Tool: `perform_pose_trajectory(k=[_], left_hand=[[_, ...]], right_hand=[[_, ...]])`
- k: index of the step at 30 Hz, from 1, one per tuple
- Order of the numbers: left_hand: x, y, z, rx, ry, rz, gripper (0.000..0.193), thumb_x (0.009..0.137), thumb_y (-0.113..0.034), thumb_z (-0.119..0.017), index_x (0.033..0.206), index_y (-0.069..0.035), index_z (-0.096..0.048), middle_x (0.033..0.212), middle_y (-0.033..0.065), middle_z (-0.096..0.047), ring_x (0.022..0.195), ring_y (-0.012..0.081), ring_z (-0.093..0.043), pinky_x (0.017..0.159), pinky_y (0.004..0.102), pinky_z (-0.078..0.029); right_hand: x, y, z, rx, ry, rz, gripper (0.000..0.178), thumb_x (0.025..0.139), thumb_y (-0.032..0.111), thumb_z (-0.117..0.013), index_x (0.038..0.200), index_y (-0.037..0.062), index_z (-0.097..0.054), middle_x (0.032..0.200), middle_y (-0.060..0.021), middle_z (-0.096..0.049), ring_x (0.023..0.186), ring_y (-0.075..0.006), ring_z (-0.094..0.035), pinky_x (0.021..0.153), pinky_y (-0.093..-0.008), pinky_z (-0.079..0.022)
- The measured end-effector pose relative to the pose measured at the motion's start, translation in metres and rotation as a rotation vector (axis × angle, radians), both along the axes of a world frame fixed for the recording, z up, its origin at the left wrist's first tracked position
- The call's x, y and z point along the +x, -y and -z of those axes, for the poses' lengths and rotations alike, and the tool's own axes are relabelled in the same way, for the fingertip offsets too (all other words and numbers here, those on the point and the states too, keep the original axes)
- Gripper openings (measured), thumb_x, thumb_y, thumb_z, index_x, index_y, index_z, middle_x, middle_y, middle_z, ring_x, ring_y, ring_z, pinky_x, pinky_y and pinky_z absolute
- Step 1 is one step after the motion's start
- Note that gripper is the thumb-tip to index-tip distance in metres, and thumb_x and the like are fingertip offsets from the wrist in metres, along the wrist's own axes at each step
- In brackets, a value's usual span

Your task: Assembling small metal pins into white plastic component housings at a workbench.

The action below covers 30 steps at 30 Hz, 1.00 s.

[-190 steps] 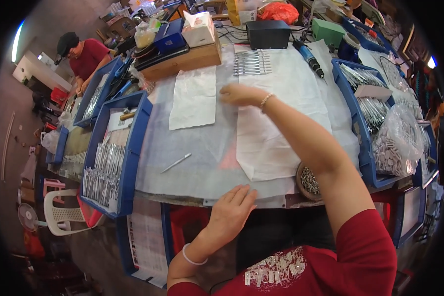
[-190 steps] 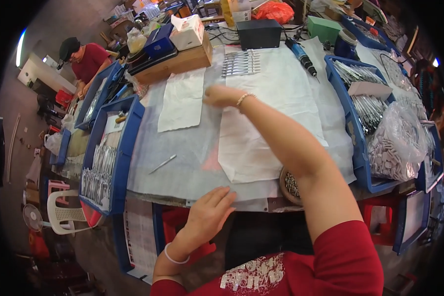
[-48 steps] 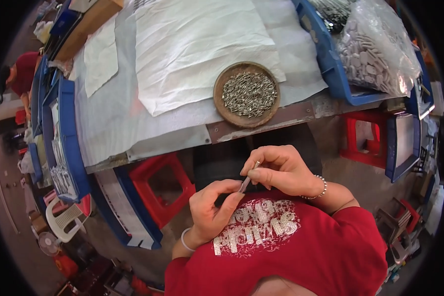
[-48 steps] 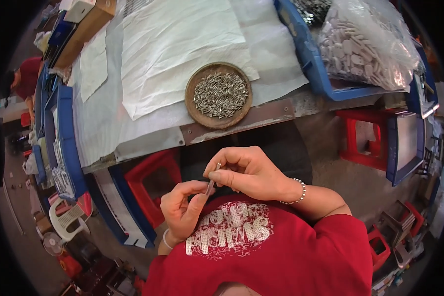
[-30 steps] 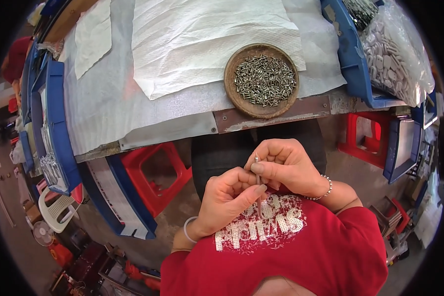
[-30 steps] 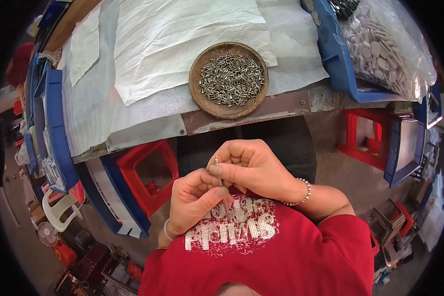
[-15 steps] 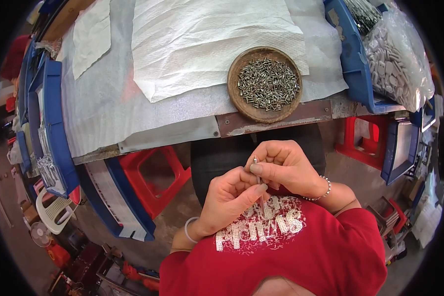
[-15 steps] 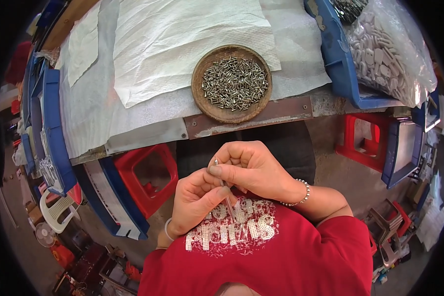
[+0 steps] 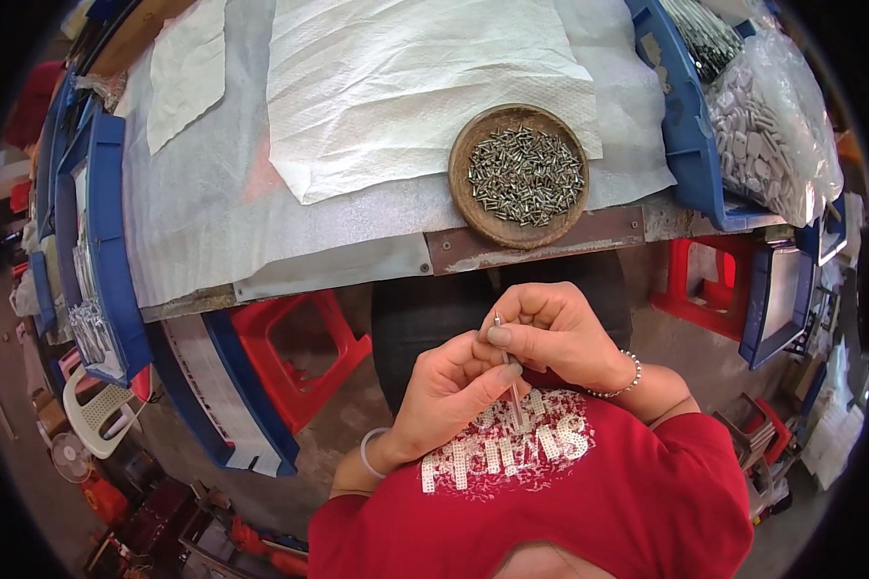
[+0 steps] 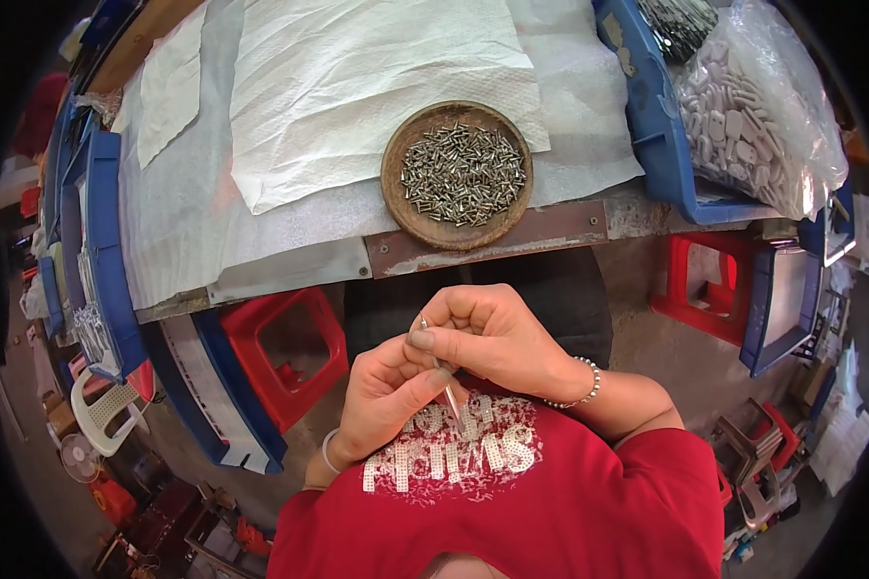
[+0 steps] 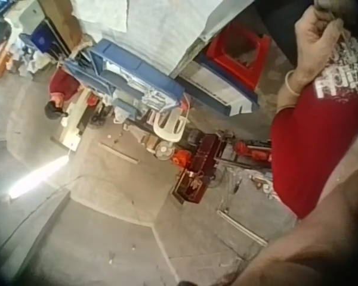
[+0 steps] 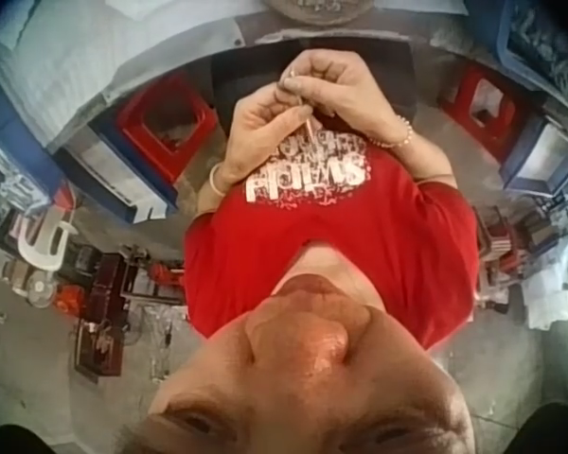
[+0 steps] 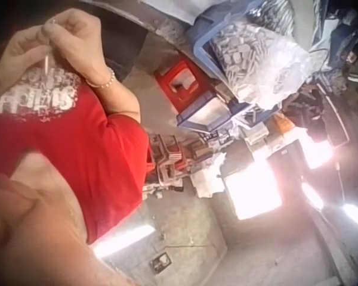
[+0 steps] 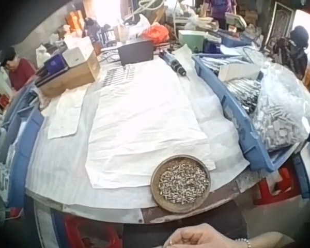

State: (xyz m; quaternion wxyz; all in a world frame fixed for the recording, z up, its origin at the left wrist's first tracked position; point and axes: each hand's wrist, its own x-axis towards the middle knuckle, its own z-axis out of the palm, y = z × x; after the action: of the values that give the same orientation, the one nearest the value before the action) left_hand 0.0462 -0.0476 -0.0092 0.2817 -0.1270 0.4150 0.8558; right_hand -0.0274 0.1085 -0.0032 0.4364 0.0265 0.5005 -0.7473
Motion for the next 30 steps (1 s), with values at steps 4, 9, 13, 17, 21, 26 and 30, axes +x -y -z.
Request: perform_pose_trajectory(k=[4,9,13,17,21,26,30], left_hand=[[-0.001,-0.001,0.0,0.031,-0.008,-0.009,0.014,0.09,-0.004,-0.051,0.103,0.004,-0.051,0.086,0.0079,-0.062,0.079,0.0096,-0.06,0.072,0.0214,-0.048],[-0.002,0.001,0.002,0.045,-0.032,0.017,0.015,0.091,-0.004,-0.051,0.104,0.003,-0.05,0.087,0.0073,-0.063,0.08,0.0096,-0.061,0.073,0.0211,-0.048],[0.0,0.001,0.002,0.041,-0.045,0.018,0.017,0.09,-0.003,-0.051,0.106,0.004,-0.05,0.086,0.0092,-0.064,0.081,0.0116,-0.062,0.074,0.0226,-0.049],[-0.002,0.003,0.003,0.051,-0.063,0.02,0.018,0.09,-0.002,-0.049,0.107,0.005,-0.05,0.087,0.0114,-0.064,0.081,0.0136,-0.063,0.074,0.0243,-0.05],[-0.003,0.005,0.004,0.096,-0.033,0.023,0.019,0.09,-0.002,-0.049,0.108,0.005,-0.05,0.087,0.0115,-0.064,0.081,0.0141,-0.063,0.074,0.0246,-0.05],[-0.006,0.007,0.002,0.123,-0.038,0.025,0.019,0.091,-0.005,-0.05,0.108,0.003,-0.048,0.088,0.007,-0.062,0.081,0.0104,-0.061,0.073,0.0219,-0.048],[-0.005,0.006,0.0,0.088,-0.049,0.014,0.016,0.091,-0.003,-0.051,0.105,0.003,-0.049,0.086,0.006,-0.061,0.079,0.0096,-0.06,0.072,0.0218,-0.048]], right_hand=[[-0.002,-0.003,0.0,-0.005,-0.001,-0.036,0.012,0.088,0.011,-0.058,0.087,-0.0011,-0.058,0.072,-0.0011,-0.059,0.061,-0.0026,-0.05,0.052,-0.0171,-0.039],[-0.003,-0.004,-0.003,-0.011,0.009,-0.053,0.014,0.088,0.011,-0.058,0.087,-0.0027,-0.058,0.076,-0.0028,-0.06,0.068,-0.0046,-0.054,0.058,-0.0184,-0.045],[-0.003,-0.002,-0.003,0.002,-0.005,-0.052,0.013,0.088,0.01,-0.058,0.087,-0.0027,-0.058,0.076,-0.0026,-0.06,0.067,-0.0046,-0.054,0.057,-0.0183,-0.045],[-0.002,0.001,-0.003,-0.003,-0.021,-0.029,0.009,0.088,0.009,-0.058,0.087,-0.0008,-0.058,0.074,-0.0027,-0.06,0.063,-0.0036,-0.051,0.053,-0.0168,-0.039],[-0.004,0.003,-0.006,0.007,0.02,-0.053,0.009,0.088,0.008,-0.058,0.087,-0.0006,-0.057,0.073,-0.0023,-0.059,0.063,-0.0037,-0.051,0.053,-0.0172,-0.039],[-0.005,0.005,-0.007,0.029,0.006,-0.049,0.009,0.088,0.009,-0.057,0.087,-0.0004,-0.057,0.073,-0.0017,-0.059,0.063,-0.0032,-0.05,0.052,-0.0172,-0.038],[-0.004,0.008,-0.007,0.035,-0.029,-0.027,0.009,0.088,0.009,-0.057,0.087,-0.0001,-0.057,0.072,-0.0009,-0.058,0.062,-0.0029,-0.049,0.052,-0.0169,-0.037]])
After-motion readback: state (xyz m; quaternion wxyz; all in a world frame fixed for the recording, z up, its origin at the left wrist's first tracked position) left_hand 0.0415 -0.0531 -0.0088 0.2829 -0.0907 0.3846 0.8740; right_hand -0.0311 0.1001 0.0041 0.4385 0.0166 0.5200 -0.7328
